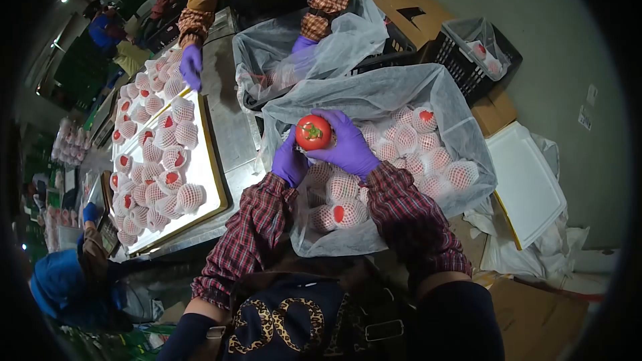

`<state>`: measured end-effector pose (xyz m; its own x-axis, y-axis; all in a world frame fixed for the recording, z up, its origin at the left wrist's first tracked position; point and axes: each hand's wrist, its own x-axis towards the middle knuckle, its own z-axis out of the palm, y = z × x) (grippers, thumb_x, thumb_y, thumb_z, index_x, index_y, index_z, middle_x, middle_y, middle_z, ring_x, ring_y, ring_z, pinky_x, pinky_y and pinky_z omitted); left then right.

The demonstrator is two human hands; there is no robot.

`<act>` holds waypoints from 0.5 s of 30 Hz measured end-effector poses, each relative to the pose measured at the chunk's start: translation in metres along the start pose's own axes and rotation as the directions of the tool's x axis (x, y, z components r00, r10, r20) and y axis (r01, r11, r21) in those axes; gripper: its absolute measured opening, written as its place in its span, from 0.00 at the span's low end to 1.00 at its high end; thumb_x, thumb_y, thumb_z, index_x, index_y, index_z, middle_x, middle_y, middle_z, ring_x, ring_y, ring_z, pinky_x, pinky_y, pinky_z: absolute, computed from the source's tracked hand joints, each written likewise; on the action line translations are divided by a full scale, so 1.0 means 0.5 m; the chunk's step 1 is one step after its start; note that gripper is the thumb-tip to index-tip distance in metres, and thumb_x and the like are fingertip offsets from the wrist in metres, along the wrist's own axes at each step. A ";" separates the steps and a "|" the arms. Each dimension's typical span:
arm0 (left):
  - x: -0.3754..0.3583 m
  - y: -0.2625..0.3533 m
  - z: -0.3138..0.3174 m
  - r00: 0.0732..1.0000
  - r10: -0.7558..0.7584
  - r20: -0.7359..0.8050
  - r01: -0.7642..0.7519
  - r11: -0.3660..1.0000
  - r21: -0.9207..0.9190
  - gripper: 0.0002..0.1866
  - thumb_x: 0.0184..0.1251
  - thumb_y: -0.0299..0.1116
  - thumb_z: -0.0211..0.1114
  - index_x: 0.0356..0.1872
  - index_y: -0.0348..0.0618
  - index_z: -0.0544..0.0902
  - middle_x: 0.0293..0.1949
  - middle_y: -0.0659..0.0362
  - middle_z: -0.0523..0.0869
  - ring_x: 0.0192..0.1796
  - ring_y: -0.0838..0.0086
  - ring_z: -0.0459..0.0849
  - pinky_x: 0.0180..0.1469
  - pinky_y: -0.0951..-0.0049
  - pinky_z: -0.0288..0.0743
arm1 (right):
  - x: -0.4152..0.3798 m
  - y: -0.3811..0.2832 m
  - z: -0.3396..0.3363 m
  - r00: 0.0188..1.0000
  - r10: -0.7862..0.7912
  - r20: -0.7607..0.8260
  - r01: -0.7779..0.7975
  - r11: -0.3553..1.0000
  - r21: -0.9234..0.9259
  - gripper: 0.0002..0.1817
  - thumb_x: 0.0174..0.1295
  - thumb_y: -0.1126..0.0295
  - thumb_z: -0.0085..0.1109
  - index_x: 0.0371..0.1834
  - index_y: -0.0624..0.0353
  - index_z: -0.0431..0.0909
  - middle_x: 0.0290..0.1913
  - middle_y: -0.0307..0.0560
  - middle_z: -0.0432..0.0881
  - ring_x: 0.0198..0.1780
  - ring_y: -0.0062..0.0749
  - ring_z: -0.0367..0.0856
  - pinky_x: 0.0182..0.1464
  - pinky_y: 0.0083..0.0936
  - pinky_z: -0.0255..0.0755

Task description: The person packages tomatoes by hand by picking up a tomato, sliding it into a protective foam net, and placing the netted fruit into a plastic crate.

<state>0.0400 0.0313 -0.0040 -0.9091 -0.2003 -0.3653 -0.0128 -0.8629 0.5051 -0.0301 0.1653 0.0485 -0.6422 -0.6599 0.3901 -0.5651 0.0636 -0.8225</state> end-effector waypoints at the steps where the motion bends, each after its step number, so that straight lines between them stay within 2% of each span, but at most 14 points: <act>1: 0.007 -0.002 -0.007 0.999 -0.004 -0.038 0.004 1.000 0.012 0.23 0.68 0.47 0.50 0.55 0.39 0.69 0.52 0.55 0.76 0.50 0.68 0.77 0.51 0.68 0.72 | -0.001 0.004 0.001 0.997 0.079 -0.017 -0.078 0.993 0.086 0.33 0.42 0.67 0.69 0.54 0.58 0.68 0.50 0.48 0.73 0.50 0.36 0.73 0.53 0.27 0.67; 3: 0.027 -0.009 -0.023 0.994 -0.012 -0.107 0.016 0.999 0.040 0.24 0.67 0.46 0.51 0.56 0.40 0.67 0.55 0.55 0.74 0.56 0.66 0.73 0.57 0.66 0.67 | -0.001 0.021 0.003 0.971 0.238 -0.037 -0.221 0.941 0.255 0.29 0.49 0.57 0.66 0.49 0.63 0.71 0.44 0.50 0.77 0.41 0.34 0.78 0.44 0.25 0.73; 6: 0.046 -0.013 -0.039 0.991 0.015 -0.136 -0.012 1.000 0.023 0.24 0.67 0.46 0.51 0.57 0.39 0.67 0.54 0.55 0.74 0.55 0.65 0.73 0.57 0.64 0.67 | 0.006 0.048 -0.016 0.805 0.588 0.077 -0.526 0.649 0.550 0.32 0.55 0.43 0.54 0.38 0.68 0.75 0.29 0.49 0.81 0.24 0.26 0.78 0.28 0.17 0.72; 8: 0.036 -0.002 -0.016 0.989 0.016 -0.146 0.012 0.982 0.190 0.25 0.66 0.46 0.52 0.57 0.40 0.67 0.54 0.56 0.74 0.55 0.69 0.74 0.57 0.65 0.66 | 0.005 0.044 -0.018 0.784 0.617 0.068 -0.570 0.673 0.471 0.34 0.57 0.39 0.47 0.32 0.67 0.76 0.23 0.47 0.79 0.18 0.23 0.75 0.23 0.16 0.69; 9: 0.014 -0.002 0.011 0.996 0.029 -0.085 -0.006 0.968 0.253 0.25 0.66 0.46 0.53 0.57 0.40 0.67 0.54 0.56 0.74 0.54 0.69 0.74 0.57 0.65 0.67 | 0.004 0.043 -0.017 0.774 0.630 0.065 -0.591 0.682 0.431 0.36 0.58 0.37 0.43 0.29 0.67 0.77 0.19 0.46 0.78 0.15 0.22 0.74 0.20 0.15 0.67; 11: -0.016 0.002 0.035 0.994 0.059 0.096 -0.092 0.914 0.395 0.25 0.64 0.43 0.57 0.57 0.41 0.67 0.53 0.58 0.75 0.53 0.73 0.75 0.55 0.67 0.69 | 0.001 0.057 -0.017 0.785 0.618 0.047 -0.591 0.724 0.356 0.34 0.59 0.40 0.45 0.27 0.67 0.76 0.17 0.44 0.76 0.14 0.21 0.72 0.20 0.15 0.65; 12: -0.016 0.002 0.032 0.991 0.052 0.126 -0.091 0.939 0.332 0.25 0.63 0.42 0.58 0.57 0.41 0.67 0.53 0.57 0.75 0.53 0.72 0.75 0.55 0.66 0.69 | 0.000 0.062 -0.017 0.792 0.609 0.038 -0.587 0.745 0.317 0.33 0.59 0.41 0.46 0.25 0.67 0.76 0.16 0.43 0.75 0.14 0.21 0.72 0.19 0.15 0.65; 15: -0.015 0.006 0.028 0.980 0.011 0.199 -0.046 0.985 0.169 0.25 0.61 0.36 0.60 0.58 0.38 0.66 0.53 0.53 0.75 0.54 0.69 0.75 0.56 0.65 0.70 | 0.001 0.060 -0.013 0.828 0.561 -0.022 -0.516 0.776 0.363 0.29 0.61 0.46 0.48 0.27 0.68 0.78 0.16 0.40 0.74 0.14 0.19 0.70 0.18 0.16 0.63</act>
<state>0.0410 0.0365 0.0111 -0.9738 -0.1138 -0.1968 -0.0415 -0.7621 0.6461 -0.0508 0.1720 0.0267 -0.8596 -0.4943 -0.1295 0.0812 0.1179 -0.9897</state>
